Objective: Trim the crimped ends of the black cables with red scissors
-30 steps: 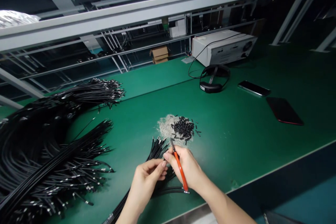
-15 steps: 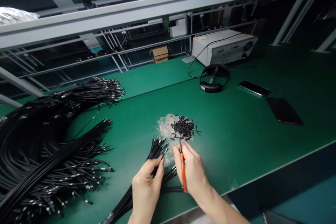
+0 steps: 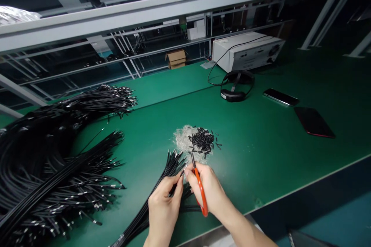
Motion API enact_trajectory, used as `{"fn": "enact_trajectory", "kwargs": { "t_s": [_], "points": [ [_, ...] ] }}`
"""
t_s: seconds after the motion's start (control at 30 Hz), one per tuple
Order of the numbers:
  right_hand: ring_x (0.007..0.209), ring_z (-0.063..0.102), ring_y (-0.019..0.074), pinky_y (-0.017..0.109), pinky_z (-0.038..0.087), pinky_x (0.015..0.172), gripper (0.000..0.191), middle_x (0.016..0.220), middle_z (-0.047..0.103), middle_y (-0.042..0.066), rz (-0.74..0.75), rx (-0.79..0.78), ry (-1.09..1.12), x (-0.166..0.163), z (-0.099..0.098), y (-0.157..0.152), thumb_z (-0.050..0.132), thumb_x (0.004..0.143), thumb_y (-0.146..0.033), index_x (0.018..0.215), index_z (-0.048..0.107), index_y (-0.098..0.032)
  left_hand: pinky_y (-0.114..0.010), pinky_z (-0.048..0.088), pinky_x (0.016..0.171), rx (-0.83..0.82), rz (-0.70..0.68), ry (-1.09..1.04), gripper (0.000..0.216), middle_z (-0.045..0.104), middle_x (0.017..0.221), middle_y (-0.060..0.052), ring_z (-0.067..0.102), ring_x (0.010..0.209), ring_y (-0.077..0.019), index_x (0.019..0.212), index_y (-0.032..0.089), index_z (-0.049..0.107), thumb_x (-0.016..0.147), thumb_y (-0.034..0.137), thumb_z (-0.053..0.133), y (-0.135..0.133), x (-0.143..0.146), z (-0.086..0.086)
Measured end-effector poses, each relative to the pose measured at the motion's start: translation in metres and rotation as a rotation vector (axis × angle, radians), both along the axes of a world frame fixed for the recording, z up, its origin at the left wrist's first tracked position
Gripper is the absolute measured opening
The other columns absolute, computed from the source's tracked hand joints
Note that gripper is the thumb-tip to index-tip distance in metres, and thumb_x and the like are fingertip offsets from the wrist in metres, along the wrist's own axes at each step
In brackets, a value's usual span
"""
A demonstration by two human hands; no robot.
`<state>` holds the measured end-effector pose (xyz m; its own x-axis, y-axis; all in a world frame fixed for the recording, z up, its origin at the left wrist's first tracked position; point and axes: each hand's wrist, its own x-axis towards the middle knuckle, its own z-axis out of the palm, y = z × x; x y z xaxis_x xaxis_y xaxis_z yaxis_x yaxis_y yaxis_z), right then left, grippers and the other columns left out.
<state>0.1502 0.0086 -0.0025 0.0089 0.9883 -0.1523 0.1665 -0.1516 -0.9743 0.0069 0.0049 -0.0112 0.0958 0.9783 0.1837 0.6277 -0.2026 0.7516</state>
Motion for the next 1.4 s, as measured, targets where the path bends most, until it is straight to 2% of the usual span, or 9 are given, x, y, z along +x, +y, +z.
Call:
{"fn": "enact_trajectory", "kwargs": {
  "t_s": [0.13,0.27,0.37,0.5,0.6,0.7,1.03,1.23,1.4],
  "points": [
    [0.05,0.05,0.0126,0.023,0.038,0.051,0.022,0.056,0.054,-0.001,0.001,0.067,-0.165,0.002,0.004,0.002,0.045,0.087,-0.034,0.077,0.056,-0.018,-0.018,0.048,0.075,-0.01,-0.013,-0.033,0.02,0.069,0.086,-0.004,0.064,0.078,-0.0106,0.089,0.021,0.071,0.083,0.031,0.054,0.001,0.001,0.0],
    [0.057,0.055,0.0148,0.025,0.037,0.056,0.015,0.067,0.059,0.001,-0.059,0.174,-0.47,-0.004,-0.002,0.002,0.044,0.086,-0.026,0.078,0.055,-0.019,-0.02,0.049,0.078,-0.027,-0.007,-0.1,0.022,0.068,0.088,-0.005,0.064,0.081,-0.0122,0.093,0.021,0.071,0.083,0.031,0.055,0.003,0.004,0.001],
    [0.062,0.057,0.0159,0.026,0.035,0.057,0.011,0.076,0.06,0.002,-0.073,0.271,-0.664,-0.006,-0.007,0.002,0.045,0.086,-0.022,0.078,0.052,-0.02,-0.02,0.049,0.072,-0.079,0.012,-0.134,0.023,0.067,0.083,-0.005,0.063,0.075,-0.0116,0.09,0.02,0.072,0.081,0.034,0.056,0.004,0.005,0.0],
    [0.069,0.056,0.017,0.028,0.037,0.062,0.013,0.082,0.058,0.003,0.048,0.4,-0.778,0.008,-0.007,0.0,0.042,0.092,-0.025,0.085,0.052,-0.02,-0.017,0.047,0.057,-0.301,0.07,-0.283,0.032,0.064,0.072,-0.004,0.057,0.061,-0.0087,0.084,0.015,0.071,0.076,0.043,0.061,0.009,0.002,0.003],
    [0.077,0.054,0.0219,0.033,0.036,0.069,0.007,0.085,0.056,0.005,0.077,0.462,-1.025,0.018,-0.007,-0.002,0.05,0.088,-0.024,0.085,0.053,-0.019,-0.016,0.043,0.048,-0.543,0.1,-0.414,0.04,0.06,0.061,-0.002,0.053,0.052,-0.0069,0.084,0.01,0.069,0.07,0.048,0.065,0.015,0.001,0.009],
    [0.076,0.052,0.0226,0.036,0.033,0.071,0.003,0.083,0.055,0.005,0.129,0.496,-1.18,0.019,-0.01,-0.004,0.052,0.085,-0.018,0.083,0.054,-0.019,-0.013,0.04,0.043,-0.643,0.114,-0.454,0.041,0.058,0.056,0.0,0.051,0.047,-0.0046,0.082,0.008,0.067,0.067,0.046,0.068,0.021,0.001,0.016],
    [0.068,0.053,0.0187,0.034,0.029,0.071,0.014,0.076,0.059,0.003,0.188,0.531,-1.275,0.009,-0.015,0.0,0.05,0.082,-0.006,0.08,0.055,-0.019,-0.012,0.037,0.039,-0.696,0.103,-0.434,0.037,0.058,0.059,-0.001,0.05,0.045,-0.0033,0.077,0.007,0.065,0.065,0.041,0.069,0.022,0.003,0.027],
    [0.064,0.054,0.0188,0.034,0.027,0.066,0.012,0.073,0.06,0.002,0.251,0.575,-1.28,0.014,-0.01,0.006,0.052,0.081,-0.007,0.08,0.056,-0.018,-0.012,0.037,0.04,-0.694,0.097,-0.414,0.035,0.058,0.059,0.0,0.05,0.045,-0.0033,0.077,0.007,0.064,0.066,0.04,0.067,0.024,0.002,0.027],
    [0.064,0.057,0.0184,0.033,0.027,0.066,0.013,0.074,0.062,0.002,0.291,0.534,-1.255,0.016,-0.005,0.006,0.051,0.082,-0.007,0.08,0.057,-0.018,-0.011,0.035,0.041,-0.692,0.086,-0.402,0.035,0.056,0.057,0.001,0.05,0.046,-0.0032,0.078,0.008,0.064,0.067,0.041,0.067,0.025,0.002,0.026]
  ]
}}
